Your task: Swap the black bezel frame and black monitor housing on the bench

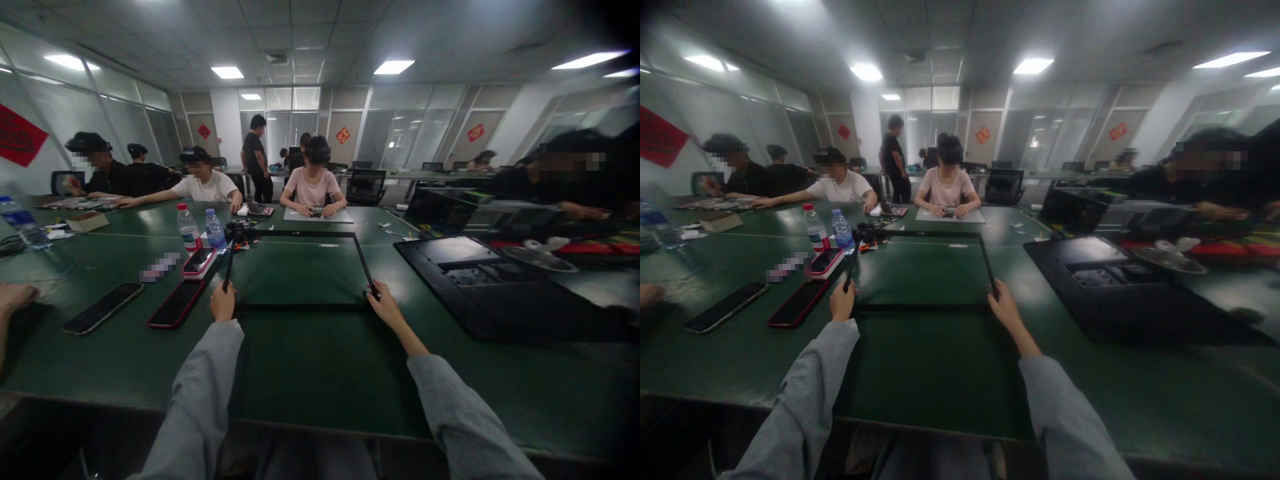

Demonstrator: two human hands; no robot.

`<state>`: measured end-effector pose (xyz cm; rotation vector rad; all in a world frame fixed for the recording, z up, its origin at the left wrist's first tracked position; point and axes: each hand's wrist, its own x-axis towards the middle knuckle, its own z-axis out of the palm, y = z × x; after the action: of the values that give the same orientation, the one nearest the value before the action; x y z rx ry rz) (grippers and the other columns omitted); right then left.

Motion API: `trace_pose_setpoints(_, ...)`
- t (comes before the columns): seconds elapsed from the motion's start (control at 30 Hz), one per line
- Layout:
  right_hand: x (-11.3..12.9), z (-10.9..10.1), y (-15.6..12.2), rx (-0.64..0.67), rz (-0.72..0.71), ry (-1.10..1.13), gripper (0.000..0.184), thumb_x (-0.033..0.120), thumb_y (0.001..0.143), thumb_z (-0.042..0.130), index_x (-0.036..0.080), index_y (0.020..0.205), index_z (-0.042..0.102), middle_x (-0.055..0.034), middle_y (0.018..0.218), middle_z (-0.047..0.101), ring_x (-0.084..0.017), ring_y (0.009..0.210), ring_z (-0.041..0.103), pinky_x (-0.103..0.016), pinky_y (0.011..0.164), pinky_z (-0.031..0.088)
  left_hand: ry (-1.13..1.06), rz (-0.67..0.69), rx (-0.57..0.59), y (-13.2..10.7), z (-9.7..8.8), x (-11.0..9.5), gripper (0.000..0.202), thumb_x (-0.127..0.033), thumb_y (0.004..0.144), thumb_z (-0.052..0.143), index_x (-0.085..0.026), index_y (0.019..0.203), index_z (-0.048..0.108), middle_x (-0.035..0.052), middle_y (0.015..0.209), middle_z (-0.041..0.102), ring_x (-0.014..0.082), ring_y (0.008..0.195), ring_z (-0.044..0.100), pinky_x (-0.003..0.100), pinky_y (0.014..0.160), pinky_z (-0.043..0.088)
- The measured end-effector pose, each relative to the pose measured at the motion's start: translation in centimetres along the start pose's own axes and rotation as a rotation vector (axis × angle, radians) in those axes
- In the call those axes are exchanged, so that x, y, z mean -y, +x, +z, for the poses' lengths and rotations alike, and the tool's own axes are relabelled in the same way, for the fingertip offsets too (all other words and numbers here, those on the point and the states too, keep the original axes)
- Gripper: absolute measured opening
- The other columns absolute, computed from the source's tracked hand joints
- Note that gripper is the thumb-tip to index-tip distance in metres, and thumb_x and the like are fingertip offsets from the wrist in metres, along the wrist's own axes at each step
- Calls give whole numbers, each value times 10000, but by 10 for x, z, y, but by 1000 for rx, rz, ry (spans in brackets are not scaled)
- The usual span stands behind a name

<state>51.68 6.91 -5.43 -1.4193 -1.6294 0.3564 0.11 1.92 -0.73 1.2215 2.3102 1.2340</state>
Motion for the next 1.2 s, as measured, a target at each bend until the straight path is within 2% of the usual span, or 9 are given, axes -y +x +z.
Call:
trace_pose_setpoints(0.13, 7, 0, -8, 12, 4, -76, 535, 287, 840, 480, 167, 1361, 474, -151, 1363, 594, -252, 1283, 560, -469, 1114, 414, 5, 12, 5, -2, -2, 3, 277, -353, 918, 490, -246, 1020, 724, 116, 1087, 738, 328, 1077, 656, 440, 914, 485)
trace_pose_setpoints(0.27, 17, -2, -12, 31, 53, -160, 531, 266, 872, 433, 156, 1389, 478, -165, 1375, 591, -279, 1289, 557, -481, 1082, 446, -1, 34, 12, -8, -7, 3, 285, -307, 899, 517, -239, 1079, 727, 121, 1150, 728, 317, 1112, 651, 418, 923, 488)
trace_pose_setpoints(0.37, 19, -2, -12, 21, 58, -210, 527, 263, 872, 437, 192, 1391, 497, -130, 1337, 625, -281, 1264, 578, -475, 1073, 456, 13, 45, -5, -12, -10, 2, 315, -307, 900, 516, -233, 1127, 722, 125, 1142, 733, 314, 1114, 655, 415, 932, 488)
trace_pose_setpoints(0.47, 16, -2, -11, 38, 64, -264, 514, 282, 890, 419, 189, 1387, 512, -124, 1306, 646, -279, 1214, 614, -452, 1041, 483, 34, 55, 12, -11, -9, 3, 351, -305, 902, 512, -255, 1186, 712, 114, 1054, 756, 309, 1065, 676, 407, 900, 502)
trace_pose_setpoints(0.63, 9, 1, 0, 31, 88, -371, 499, 286, 892, 430, 219, 1374, 538, -103, 1219, 694, -278, 1117, 661, -425, 986, 509, 122, 70, 30, -2, 1, 5, 465, -395, 922, 489, -215, 1317, 657, 173, 1173, 718, 360, 1085, 656, 459, 883, 499)
trace_pose_setpoints(0.77, 7, 1, 15, 55, 119, -426, 504, 277, 887, 422, 218, 1371, 548, -102, 1228, 692, -277, 1113, 661, -413, 974, 506, 232, 174, -3, 2, 6, 6, 449, -390, 917, 500, -205, 1281, 686, 166, 1187, 709, 355, 1123, 616, 461, 922, 487)
trace_pose_setpoints(0.83, 5, 2, 21, 88, 133, -433, 520, 276, 886, 414, 199, 1384, 544, -115, 1244, 685, -290, 1116, 658, -432, 976, 503, 296, 202, -35, 2, 6, 6, 448, -401, 907, 512, -197, 1258, 702, 162, 1240, 683, 383, 1156, 569, 499, 930, 478)
trace_pose_setpoints(0.97, 2, 3, 25, 98, 110, -410, 545, 277, 870, 440, 205, 1400, 543, -113, 1293, 664, -309, 1149, 638, -464, 999, 484, 303, 171, -71, 0, 6, 7, 403, -412, 873, 563, -223, 1183, 738, 146, 1295, 644, 398, 1195, 513, 541, 940, 469)
trace_pose_setpoints(1.2, -1, 5, 25, 92, 87, -390, 551, 248, 836, 466, 184, 1374, 570, -120, 1313, 648, -295, 1177, 620, -450, 1020, 477, 284, 161, -59, -3, 4, 6, 334, -374, 848, 585, -243, 1108, 748, 142, 1281, 631, 383, 1210, 504, 551, 979, 440)
